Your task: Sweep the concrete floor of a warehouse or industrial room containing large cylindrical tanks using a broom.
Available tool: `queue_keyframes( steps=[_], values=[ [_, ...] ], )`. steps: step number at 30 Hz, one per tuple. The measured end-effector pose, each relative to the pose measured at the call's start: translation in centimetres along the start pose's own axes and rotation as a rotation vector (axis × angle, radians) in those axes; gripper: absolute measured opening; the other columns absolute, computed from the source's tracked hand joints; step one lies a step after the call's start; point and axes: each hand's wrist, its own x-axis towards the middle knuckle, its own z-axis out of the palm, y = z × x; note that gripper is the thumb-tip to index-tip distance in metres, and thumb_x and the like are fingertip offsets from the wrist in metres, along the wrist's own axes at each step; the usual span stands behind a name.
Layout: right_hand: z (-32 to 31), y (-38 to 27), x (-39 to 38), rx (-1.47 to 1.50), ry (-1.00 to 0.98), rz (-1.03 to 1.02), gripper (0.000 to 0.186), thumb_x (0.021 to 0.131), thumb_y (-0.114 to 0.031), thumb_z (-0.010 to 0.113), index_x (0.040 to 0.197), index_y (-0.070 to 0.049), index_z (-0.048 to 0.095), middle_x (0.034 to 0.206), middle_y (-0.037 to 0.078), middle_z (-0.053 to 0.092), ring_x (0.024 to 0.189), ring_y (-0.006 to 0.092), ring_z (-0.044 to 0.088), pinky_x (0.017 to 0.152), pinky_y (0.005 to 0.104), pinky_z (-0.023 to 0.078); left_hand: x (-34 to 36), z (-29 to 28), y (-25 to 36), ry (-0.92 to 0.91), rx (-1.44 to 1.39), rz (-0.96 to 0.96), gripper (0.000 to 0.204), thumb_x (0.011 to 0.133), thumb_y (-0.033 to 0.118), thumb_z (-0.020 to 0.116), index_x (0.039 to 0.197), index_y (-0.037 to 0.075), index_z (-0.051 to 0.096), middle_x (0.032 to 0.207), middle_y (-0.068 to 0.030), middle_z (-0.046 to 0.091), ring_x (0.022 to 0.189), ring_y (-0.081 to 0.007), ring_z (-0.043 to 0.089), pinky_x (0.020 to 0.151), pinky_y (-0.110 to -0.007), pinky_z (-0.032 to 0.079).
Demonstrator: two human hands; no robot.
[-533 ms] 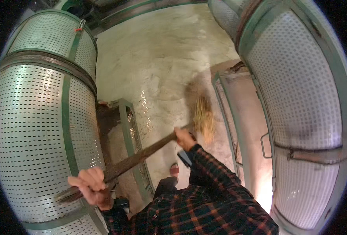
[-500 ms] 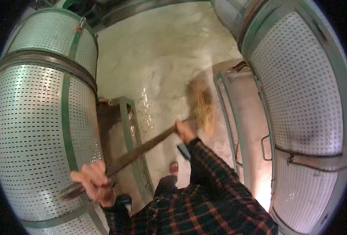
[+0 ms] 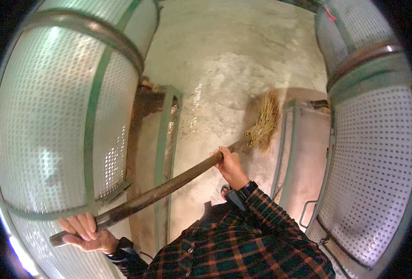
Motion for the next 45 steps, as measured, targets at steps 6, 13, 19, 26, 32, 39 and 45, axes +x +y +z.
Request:
queue_keyframes(
  steps=[6, 13, 19, 26, 32, 39, 45],
  values=[
    [2.1, 8.7, -7.0, -0.072, -0.139, 0.396, 0.012, 0.089, -0.011, 0.048, 0.081, -0.001, 0.048, 0.074, 0.009, 0.053, 0.075, 0.0238, 0.055, 0.077, 0.0379, 0.049, -5.7, 0.2, 14.4, -0.081, 0.047, 0.206, 0.031, 0.081, 0.002, 0.065, 0.069, 0.008, 0.037, 0.048, -0.0025, 0.049, 0.035, -0.0072, 0.047, 0.033, -0.021, 0.047],
    [1.3, 20.0, -16.8, -0.230, -0.306, 0.893, 0.014, 0.091, -0.018, 0.047, 0.090, -0.004, 0.046, 0.084, 0.010, 0.057, 0.081, 0.0238, 0.059, 0.077, 0.0389, 0.051, -15.0, 4.8, 27.0, -0.185, 0.216, 0.307, 0.039, 0.092, 0.038, 0.045, 0.061, 0.015, 0.043, 0.046, 0.0025, 0.046, 0.036, -0.0075, 0.044, 0.038, -0.023, 0.043],
    [-2.7, 29.7, -17.9, -0.608, -0.420, 1.074, 0.020, 0.090, -0.023, 0.046, 0.087, -0.003, 0.047, 0.081, 0.009, 0.058, 0.068, 0.0192, 0.060, 0.060, 0.0352, 0.055, -20.6, 6.8, 28.9, -0.330, 0.792, -0.218, 0.037, 0.079, 0.044, 0.067, 0.073, 0.007, 0.060, 0.057, -0.0085, 0.053, 0.050, -0.0208, 0.055, 0.040, -0.032, 0.048],
    [-5.7, 29.0, -1.6, -0.600, -0.338, 0.998, 0.012, 0.081, -0.015, 0.056, 0.083, -0.004, 0.052, 0.071, 0.006, 0.054, 0.061, 0.0211, 0.056, 0.049, 0.0336, 0.047, -13.8, 5.2, 11.9, -0.467, 0.481, 0.009, 0.034, 0.081, 0.011, 0.068, 0.074, 0.004, 0.035, 0.054, -0.0060, 0.043, 0.041, -0.0164, 0.045, 0.038, -0.035, 0.044],
    [-2.6, 16.0, 11.9, -0.444, -0.349, 0.617, 0.008, 0.081, -0.012, 0.059, 0.076, -0.008, 0.054, 0.066, 0.003, 0.053, 0.061, 0.0184, 0.055, 0.057, 0.0326, 0.048, -10.0, 2.3, 2.6, -0.582, 0.382, -0.197, 0.033, 0.071, 0.008, 0.077, 0.064, 0.000, 0.046, 0.061, -0.0118, 0.054, 0.058, -0.0255, 0.057, 0.060, -0.043, 0.048],
    [-0.5, 3.5, 16.2, -0.315, -0.162, 0.343, 0.014, 0.089, -0.012, 0.048, 0.080, -0.002, 0.047, 0.069, 0.007, 0.050, 0.062, 0.0181, 0.053, 0.059, 0.0324, 0.047, -7.2, 1.7, -2.7, -0.260, 0.409, -0.307, 0.028, 0.079, 0.017, 0.071, 0.069, 0.003, 0.049, 0.057, -0.0085, 0.054, 0.055, -0.0256, 0.055, 0.069, -0.047, 0.046],
    [2.8, 3.5, 8.8, -0.476, -0.304, 0.447, 0.012, 0.090, -0.011, 0.047, 0.081, -0.003, 0.048, 0.070, 0.008, 0.051, 0.067, 0.0199, 0.054, 0.065, 0.0324, 0.047, -8.4, 1.4, 4.1, -0.164, 0.280, -0.111, 0.021, 0.086, 0.021, 0.063, 0.073, 0.009, 0.051, 0.054, -0.0042, 0.055, 0.045, -0.0207, 0.055, 0.056, -0.041, 0.050]
  ],
)
